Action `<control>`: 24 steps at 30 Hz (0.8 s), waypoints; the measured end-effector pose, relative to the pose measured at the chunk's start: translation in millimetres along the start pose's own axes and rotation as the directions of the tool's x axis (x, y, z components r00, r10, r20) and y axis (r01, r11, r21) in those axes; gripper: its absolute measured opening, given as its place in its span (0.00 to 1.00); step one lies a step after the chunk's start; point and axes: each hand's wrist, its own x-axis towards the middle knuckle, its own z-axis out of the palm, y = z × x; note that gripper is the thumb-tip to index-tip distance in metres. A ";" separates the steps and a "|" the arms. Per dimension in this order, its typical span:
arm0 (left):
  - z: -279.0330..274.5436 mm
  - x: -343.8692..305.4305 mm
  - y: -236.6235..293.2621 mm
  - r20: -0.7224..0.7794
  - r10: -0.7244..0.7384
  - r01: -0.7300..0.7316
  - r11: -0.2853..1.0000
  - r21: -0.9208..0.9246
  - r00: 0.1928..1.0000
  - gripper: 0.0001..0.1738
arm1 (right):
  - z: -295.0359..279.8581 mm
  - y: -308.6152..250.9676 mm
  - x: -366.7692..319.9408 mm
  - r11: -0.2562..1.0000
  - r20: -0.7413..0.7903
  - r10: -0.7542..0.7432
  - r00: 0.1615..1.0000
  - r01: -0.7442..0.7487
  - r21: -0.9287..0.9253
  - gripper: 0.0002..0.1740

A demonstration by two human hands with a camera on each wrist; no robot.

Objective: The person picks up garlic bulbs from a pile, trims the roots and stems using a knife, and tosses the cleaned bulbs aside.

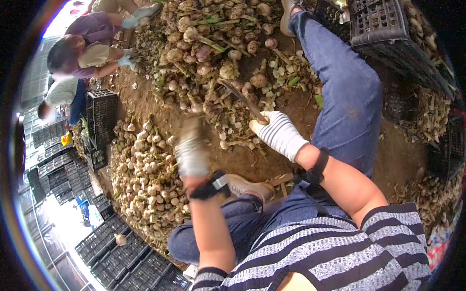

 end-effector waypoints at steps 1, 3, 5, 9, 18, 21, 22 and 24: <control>44.3 19.1 13.0 0.167 -0.277 0.323 0.801 -0.503 0.946 0.22 | -4.4 0.2 0.7 0.999 -0.004 -0.009 1.000 0.009 0.049 0.17; 150.1 47.6 3.8 0.316 -0.357 0.467 0.509 -0.723 0.879 0.29 | -18.5 -8.2 -5.1 0.990 -0.003 0.075 0.997 -0.074 0.117 0.15; 188.9 77.3 9.7 0.398 -0.457 0.510 0.860 -0.032 0.796 0.47 | -33.8 -19.6 -11.1 0.954 -0.021 0.203 0.979 -0.193 0.230 0.13; 203.8 101.0 13.6 0.585 -0.579 0.684 0.727 0.056 0.568 0.49 | -32.7 -18.2 -7.8 0.956 -0.051 0.205 0.977 -0.189 0.225 0.13; 59.0 6.4 51.5 0.379 -0.278 0.367 -0.097 -0.925 0.883 0.36 | -30.9 -26.2 -28.0 0.989 -0.033 0.018 0.999 -0.013 0.147 0.12; -10.7 -19.2 79.5 0.252 -0.121 0.262 0.076 -0.962 0.960 0.39 | -34.3 -19.4 -33.5 0.988 -0.064 -0.154 0.986 0.154 0.001 0.14; -29.2 -22.6 86.5 0.234 -0.127 0.245 0.078 -0.966 0.964 0.39 | -39.6 -13.6 -30.2 0.976 -0.040 -0.180 0.983 0.173 -0.135 0.14; -50.0 -31.1 96.4 0.421 -0.179 0.425 -0.019 -0.905 0.889 0.38 | -42.5 -15.4 -33.0 0.954 -0.051 -0.220 0.974 0.203 -0.222 0.14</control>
